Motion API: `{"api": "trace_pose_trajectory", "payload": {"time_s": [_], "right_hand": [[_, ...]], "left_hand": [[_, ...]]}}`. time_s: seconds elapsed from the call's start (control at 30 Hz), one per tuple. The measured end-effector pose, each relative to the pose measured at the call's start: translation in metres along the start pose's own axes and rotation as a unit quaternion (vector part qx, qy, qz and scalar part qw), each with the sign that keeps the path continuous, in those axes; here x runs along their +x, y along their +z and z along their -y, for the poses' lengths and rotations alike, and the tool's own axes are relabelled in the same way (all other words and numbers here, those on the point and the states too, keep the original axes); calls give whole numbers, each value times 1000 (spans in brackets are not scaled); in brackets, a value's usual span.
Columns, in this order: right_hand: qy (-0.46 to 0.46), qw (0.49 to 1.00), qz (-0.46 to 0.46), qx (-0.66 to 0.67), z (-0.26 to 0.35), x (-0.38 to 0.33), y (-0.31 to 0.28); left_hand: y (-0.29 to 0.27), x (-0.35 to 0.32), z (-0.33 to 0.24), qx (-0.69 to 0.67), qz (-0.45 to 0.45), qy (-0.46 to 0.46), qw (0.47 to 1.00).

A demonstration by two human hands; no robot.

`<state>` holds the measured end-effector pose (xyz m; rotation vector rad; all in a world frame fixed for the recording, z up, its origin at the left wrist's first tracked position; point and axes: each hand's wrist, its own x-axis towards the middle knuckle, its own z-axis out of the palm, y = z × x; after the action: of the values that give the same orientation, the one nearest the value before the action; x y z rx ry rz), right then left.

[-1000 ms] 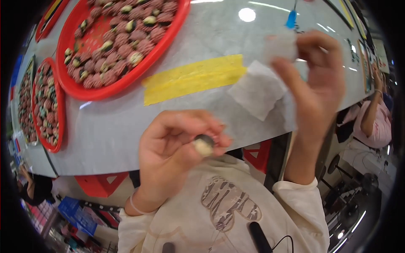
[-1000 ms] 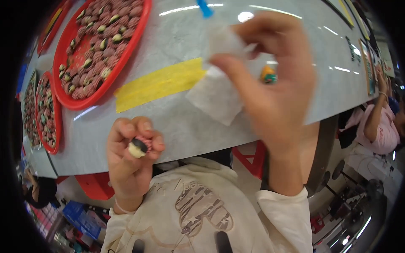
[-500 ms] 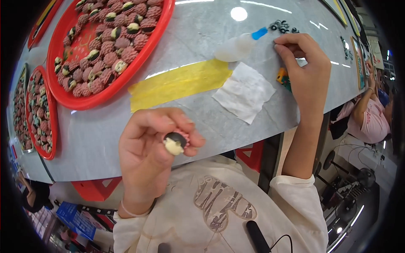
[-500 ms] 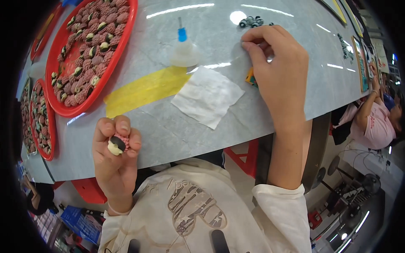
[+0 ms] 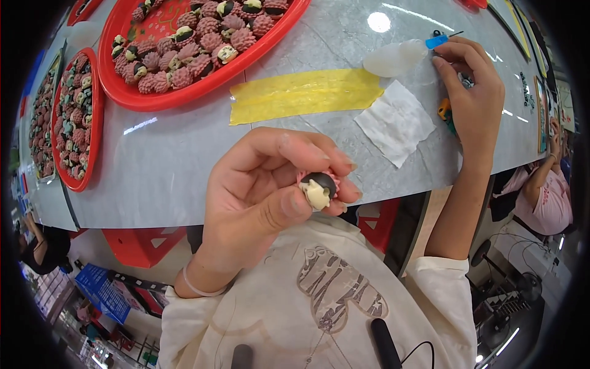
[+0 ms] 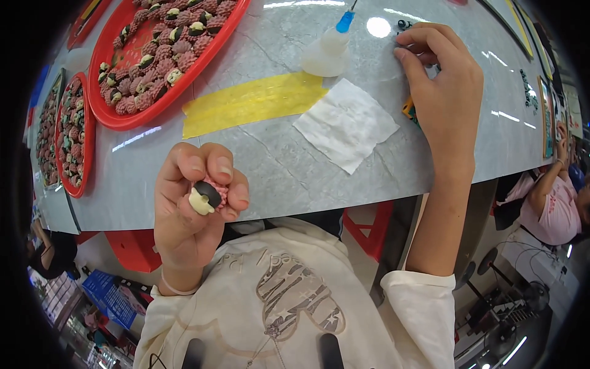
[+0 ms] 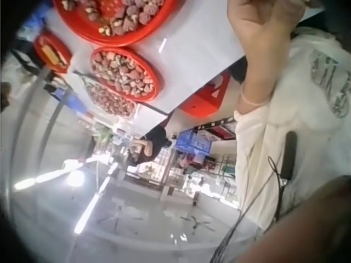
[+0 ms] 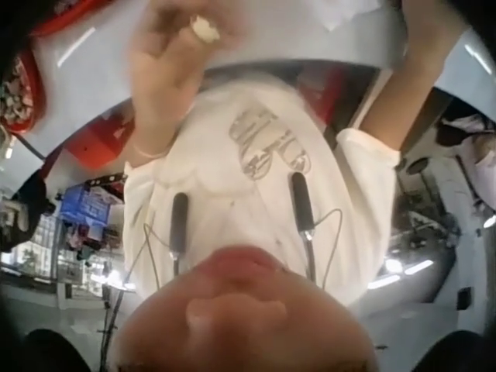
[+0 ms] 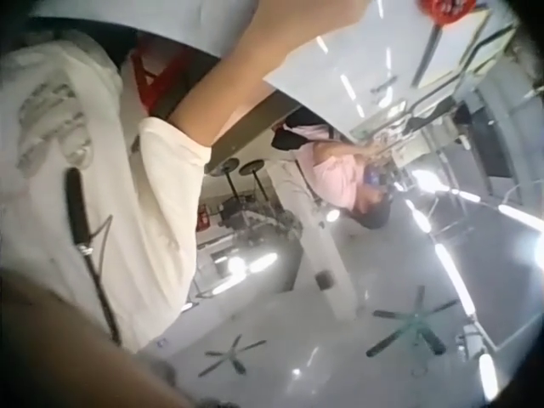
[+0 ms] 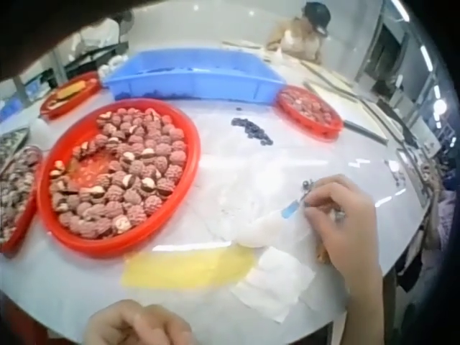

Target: The person assembles miniature figurines by picking head pieces from a tray, applying adhesive from a dispenser bottle, attaching body pieces by hand, and placing the assembled figurines into another tray.

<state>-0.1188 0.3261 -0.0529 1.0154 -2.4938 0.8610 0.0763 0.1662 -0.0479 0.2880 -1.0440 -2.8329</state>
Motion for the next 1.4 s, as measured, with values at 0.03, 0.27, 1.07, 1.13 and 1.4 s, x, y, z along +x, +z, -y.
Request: {"api": "trace_pose_trajectory", "payload": {"time_s": [0.03,0.27,1.07,1.13,1.4], "right_hand": [[11,1000,25,1,-2,0,-1],[78,987,69,121,12,-5,-10],[28,863,121,490,94,-58,-26],[64,862,111,490,98,-59,-27],[-39,925,99,365,107,-57,-26]], "left_hand": [[-1,-1,0,0,0,1,1000],[-7,-4,3,-3,40,31,999],[11,-10,15,95,-65,45,992],[9,-10,16,97,-65,47,992],[-4,-10,19,241,8,165,956]]}}
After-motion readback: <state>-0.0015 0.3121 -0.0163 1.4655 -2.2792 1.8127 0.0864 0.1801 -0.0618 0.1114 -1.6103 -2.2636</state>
